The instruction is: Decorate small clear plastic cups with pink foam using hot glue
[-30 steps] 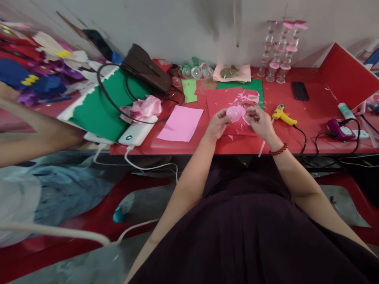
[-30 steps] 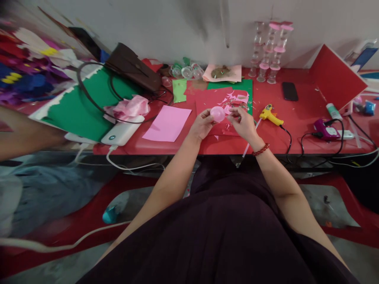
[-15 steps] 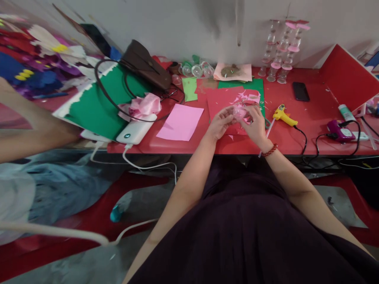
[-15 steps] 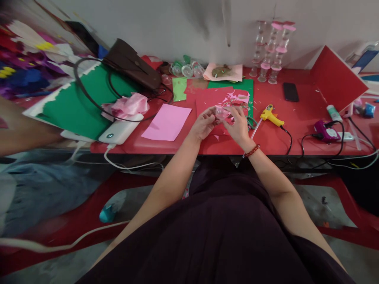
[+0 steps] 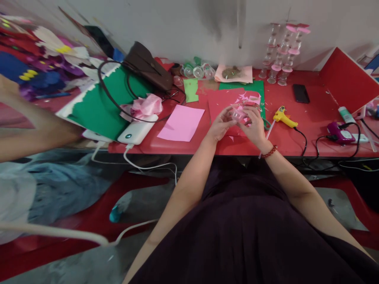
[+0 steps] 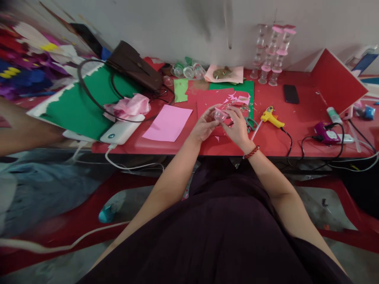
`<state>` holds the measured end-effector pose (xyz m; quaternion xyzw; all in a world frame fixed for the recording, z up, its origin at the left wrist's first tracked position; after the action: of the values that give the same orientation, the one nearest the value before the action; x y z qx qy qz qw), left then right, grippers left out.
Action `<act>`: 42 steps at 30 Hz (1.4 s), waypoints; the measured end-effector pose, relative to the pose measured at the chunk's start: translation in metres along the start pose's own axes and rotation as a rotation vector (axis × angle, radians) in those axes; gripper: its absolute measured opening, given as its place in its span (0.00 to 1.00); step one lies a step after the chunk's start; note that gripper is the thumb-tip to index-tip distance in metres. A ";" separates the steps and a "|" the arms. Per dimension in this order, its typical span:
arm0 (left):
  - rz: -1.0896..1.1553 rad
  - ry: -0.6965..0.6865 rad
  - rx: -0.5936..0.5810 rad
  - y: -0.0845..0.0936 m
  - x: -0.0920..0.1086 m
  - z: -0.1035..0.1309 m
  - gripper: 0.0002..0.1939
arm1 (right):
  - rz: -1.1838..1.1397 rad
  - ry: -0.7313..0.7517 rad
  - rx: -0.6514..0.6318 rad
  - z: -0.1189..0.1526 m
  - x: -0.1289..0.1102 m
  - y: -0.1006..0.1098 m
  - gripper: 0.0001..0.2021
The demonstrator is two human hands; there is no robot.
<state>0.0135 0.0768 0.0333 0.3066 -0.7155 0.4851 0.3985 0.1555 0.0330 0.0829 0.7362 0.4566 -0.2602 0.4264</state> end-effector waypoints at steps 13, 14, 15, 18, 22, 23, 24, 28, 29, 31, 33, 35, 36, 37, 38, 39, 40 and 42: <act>0.033 -0.073 0.229 0.029 0.003 -0.005 0.22 | -0.078 -0.151 0.009 -0.012 0.033 0.008 0.17; 0.039 -0.077 0.266 0.034 0.004 -0.005 0.21 | -0.020 -0.143 0.035 -0.013 0.035 0.018 0.13; 0.041 -0.077 0.297 0.037 0.004 -0.004 0.20 | 0.044 -0.136 0.047 -0.014 0.037 0.027 0.09; 0.044 -0.082 0.335 0.043 0.005 -0.004 0.21 | 0.233 -0.137 -0.009 -0.017 0.049 0.046 0.04; 0.082 -0.112 0.310 0.040 0.008 -0.004 0.24 | 0.405 -0.141 -0.084 -0.019 0.061 0.057 0.03; 0.095 -0.116 0.310 0.039 0.009 -0.004 0.25 | 0.469 -0.134 -0.099 -0.019 0.060 0.057 0.03; 0.106 -0.116 0.315 0.039 0.009 -0.003 0.26 | 0.544 -0.132 -0.127 -0.018 0.059 0.055 0.05; 0.144 -0.101 0.340 0.039 0.007 -0.003 0.27 | 0.800 -0.184 -0.323 -0.012 0.056 0.040 0.11; 0.149 -0.099 0.344 0.040 0.007 -0.003 0.28 | 0.829 -0.196 -0.355 -0.011 0.055 0.038 0.11; 0.154 -0.099 0.344 0.040 0.006 -0.004 0.27 | 0.850 -0.212 -0.379 -0.009 0.053 0.036 0.12; 0.147 -0.103 0.339 0.041 0.006 -0.005 0.26 | 0.822 -0.228 -0.376 -0.008 0.052 0.039 0.15; 0.136 -0.104 0.332 0.041 0.005 -0.005 0.25 | 0.754 -0.239 -0.362 -0.007 0.052 0.043 0.17; 0.131 -0.102 0.333 0.041 0.005 -0.006 0.25 | 0.712 -0.247 -0.350 -0.006 0.053 0.045 0.18; 0.128 -0.098 0.337 0.042 0.004 -0.006 0.26 | 0.666 -0.261 -0.332 -0.005 0.055 0.047 0.19; 0.126 -0.094 0.343 0.042 0.003 -0.006 0.26 | 0.615 -0.281 -0.309 -0.004 0.056 0.050 0.19; 0.123 -0.091 0.348 0.043 0.003 -0.006 0.27 | 0.560 -0.306 -0.280 -0.003 0.058 0.052 0.19; 0.118 -0.089 0.350 0.043 0.003 -0.006 0.27 | 0.502 -0.327 -0.247 -0.001 0.060 0.054 0.19; 0.104 -0.088 0.341 0.042 0.003 -0.006 0.26 | 0.402 -0.343 -0.186 0.001 0.059 0.057 0.20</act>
<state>-0.0215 0.0967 0.0182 0.3531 -0.6546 0.6053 0.2835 0.2331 0.0468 0.0589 0.7150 0.2446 -0.2479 0.6062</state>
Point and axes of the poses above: each hand's wrist, its own z-axis away from the middle knuckle, its own y-axis out of the back of the hand, x = y × z, the point moved 9 cm from there along -z, towards the middle knuckle, and after that the axes turned 2 degrees about x, right-handed, at the moved point
